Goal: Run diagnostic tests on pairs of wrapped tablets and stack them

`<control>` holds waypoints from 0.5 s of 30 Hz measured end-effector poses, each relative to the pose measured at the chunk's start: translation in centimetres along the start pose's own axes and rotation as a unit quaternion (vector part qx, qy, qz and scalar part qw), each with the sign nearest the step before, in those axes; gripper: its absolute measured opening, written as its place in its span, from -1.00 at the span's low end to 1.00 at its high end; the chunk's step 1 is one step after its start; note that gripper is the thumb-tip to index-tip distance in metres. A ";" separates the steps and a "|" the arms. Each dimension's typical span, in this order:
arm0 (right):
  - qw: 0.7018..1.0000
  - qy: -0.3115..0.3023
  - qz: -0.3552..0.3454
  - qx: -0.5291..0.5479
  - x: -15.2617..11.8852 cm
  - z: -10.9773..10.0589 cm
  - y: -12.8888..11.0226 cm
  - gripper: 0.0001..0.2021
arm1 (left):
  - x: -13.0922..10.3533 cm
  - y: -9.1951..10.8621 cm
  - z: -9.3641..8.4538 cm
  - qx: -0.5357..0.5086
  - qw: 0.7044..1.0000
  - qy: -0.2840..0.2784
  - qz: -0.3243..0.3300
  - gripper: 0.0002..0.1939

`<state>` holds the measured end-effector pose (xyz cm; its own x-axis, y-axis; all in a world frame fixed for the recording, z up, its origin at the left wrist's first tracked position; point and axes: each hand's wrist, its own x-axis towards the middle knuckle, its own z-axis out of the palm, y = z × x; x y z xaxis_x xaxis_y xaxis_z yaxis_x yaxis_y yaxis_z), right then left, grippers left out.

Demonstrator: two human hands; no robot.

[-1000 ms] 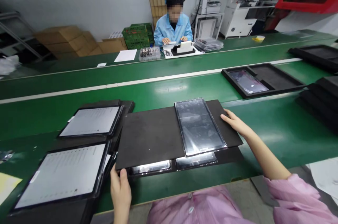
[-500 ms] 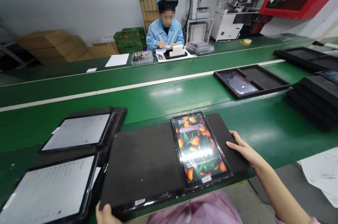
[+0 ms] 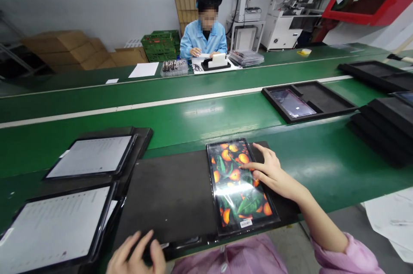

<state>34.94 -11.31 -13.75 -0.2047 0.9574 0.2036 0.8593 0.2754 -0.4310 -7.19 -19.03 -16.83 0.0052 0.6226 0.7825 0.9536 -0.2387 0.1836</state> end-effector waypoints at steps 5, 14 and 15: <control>0.995 0.065 0.028 0.073 3.5 0.9 1.8 -0.40 | 5.7 6.4 1.8 -0.118 0.974 -0.145 0.126 -0.72; 0.962 0.193 0.054 0.187 4.4 2.4 2.9 -0.37 | 7.2 9.4 7.4 -0.191 0.922 -0.282 0.183 -0.21; 0.962 0.193 0.054 0.187 4.3 2.4 2.9 -0.37 | 7.0 9.3 7.4 -0.195 0.919 -0.289 0.185 -0.16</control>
<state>35.44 -6.17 -16.23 0.1281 0.8987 0.4194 0.6231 0.2561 -0.7390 3.91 -11.33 -14.03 0.5727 0.7104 0.4090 0.6752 -0.6917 0.2561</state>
